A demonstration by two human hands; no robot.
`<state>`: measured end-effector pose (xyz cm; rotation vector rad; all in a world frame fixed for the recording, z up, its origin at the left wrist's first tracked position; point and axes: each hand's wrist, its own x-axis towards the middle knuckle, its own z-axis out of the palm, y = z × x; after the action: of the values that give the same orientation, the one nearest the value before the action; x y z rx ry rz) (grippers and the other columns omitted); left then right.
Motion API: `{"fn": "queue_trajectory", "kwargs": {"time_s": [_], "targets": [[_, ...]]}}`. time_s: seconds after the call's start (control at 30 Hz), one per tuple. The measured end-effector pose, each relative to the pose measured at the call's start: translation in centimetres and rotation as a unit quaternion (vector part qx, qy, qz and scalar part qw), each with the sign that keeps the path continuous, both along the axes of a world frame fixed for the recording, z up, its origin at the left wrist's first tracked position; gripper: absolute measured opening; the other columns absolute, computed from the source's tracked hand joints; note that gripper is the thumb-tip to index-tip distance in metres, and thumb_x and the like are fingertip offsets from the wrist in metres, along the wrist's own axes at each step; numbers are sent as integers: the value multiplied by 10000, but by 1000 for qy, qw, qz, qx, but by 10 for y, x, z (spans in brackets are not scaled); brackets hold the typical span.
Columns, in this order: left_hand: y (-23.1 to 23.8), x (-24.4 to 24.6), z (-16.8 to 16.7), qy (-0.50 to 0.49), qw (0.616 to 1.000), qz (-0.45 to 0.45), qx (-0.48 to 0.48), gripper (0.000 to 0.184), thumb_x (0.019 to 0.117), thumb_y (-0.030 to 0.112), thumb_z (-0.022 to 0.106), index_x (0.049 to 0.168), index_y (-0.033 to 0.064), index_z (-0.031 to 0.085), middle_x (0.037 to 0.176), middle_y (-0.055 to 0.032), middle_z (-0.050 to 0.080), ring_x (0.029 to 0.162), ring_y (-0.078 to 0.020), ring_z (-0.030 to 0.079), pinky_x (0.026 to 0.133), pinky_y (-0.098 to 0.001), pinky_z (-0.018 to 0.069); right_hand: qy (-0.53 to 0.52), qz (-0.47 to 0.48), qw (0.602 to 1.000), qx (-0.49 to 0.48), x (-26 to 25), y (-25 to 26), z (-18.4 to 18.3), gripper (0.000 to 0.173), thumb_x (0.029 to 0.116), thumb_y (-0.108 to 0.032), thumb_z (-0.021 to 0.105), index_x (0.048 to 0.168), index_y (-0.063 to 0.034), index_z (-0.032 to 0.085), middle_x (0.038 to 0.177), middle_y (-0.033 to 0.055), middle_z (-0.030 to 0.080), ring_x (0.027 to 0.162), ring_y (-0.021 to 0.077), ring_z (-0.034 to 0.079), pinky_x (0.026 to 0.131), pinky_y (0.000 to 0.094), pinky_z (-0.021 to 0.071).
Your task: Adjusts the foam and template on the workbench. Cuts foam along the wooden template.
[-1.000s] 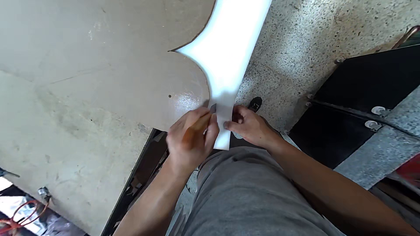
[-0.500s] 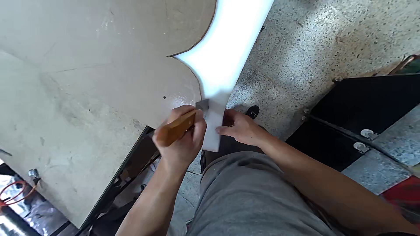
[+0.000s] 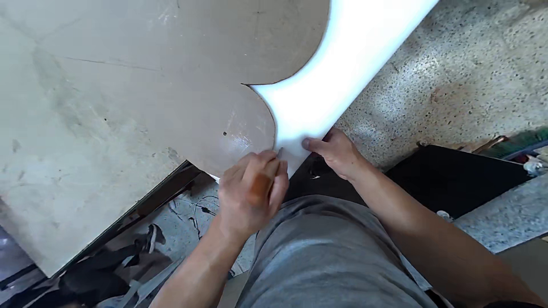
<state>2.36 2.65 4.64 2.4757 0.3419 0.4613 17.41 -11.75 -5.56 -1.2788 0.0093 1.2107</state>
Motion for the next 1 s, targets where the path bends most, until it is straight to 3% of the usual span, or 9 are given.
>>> {"fn": "queue_trajectory", "kwargs": {"time_s": [0.17, 0.33, 0.47, 0.63, 0.77, 0.9, 1.0], "targets": [[5, -20, -29, 19, 998, 32, -57, 212, 997, 180, 638, 1092, -6, 679, 900, -73, 701, 783, -101, 680, 700, -273, 597, -6, 13, 1000, -5, 1, -2, -1, 342, 903, -55, 739, 1217, -17, 607, 1034, 98, 741, 937, 182, 736, 861, 367, 633], [-7, -10, 12, 24, 996, 76, -48, 200, 993, 206, 632, 1128, 63, 667, 935, -29, 698, 796, -92, 669, 692, -266, 581, 24, 20, 999, 12, 8, -1, -5, 389, 872, -63, 772, 1220, -14, 605, 1041, 101, 737, 951, 186, 731, 878, 372, 626], [-4, -1, -22, 46, 993, 97, -45, 205, 997, 180, 640, 1102, 10, 683, 927, -69, 716, 785, -99, 684, 703, -291, 604, 4, 38, 999, -4, 9, 0, -8, 371, 862, -87, 787, 1194, -20, 635, 1037, 91, 742, 961, 184, 732, 886, 389, 630], [-17, 12, 11, 13, 987, 147, -56, 187, 1008, 191, 637, 1144, 64, 663, 978, -24, 720, 817, -94, 699, 713, -290, 615, 1, 61, 998, -11, 16, -3, -6, 366, 876, -84, 788, 1206, -37, 638, 1060, 80, 746, 981, 180, 736, 904, 382, 633], [-11, 23, -18, 46, 986, 148, -54, 199, 998, 140, 644, 1121, -12, 680, 948, -70, 720, 779, -75, 687, 695, -258, 608, -13, 80, 996, -21, 16, 1, -7, 308, 877, -96, 789, 1153, -39, 664, 999, 72, 748, 915, 173, 735, 853, 387, 635], [-19, 32, 12, 11, 979, 186, -82, 192, 1010, 161, 643, 1158, 40, 662, 975, -21, 725, 803, -89, 706, 705, -291, 628, 13, 71, 997, -2, 20, -1, -5, 337, 873, -48, 779, 1184, -23, 654, 1042, 95, 746, 967, 191, 734, 895, 392, 630], [-16, 43, -6, -15, 974, 213, -77, 163, 1019, 147, 630, 1115, 16, 643, 889, -22, 706, 723, -58, 681, 649, -266, 617, -1, 77, 997, -13, 20, 0, -9, 312, 866, -58, 788, 1152, -26, 667, 1015, 89, 751, 947, 183, 739, 876, 392, 636]]}}
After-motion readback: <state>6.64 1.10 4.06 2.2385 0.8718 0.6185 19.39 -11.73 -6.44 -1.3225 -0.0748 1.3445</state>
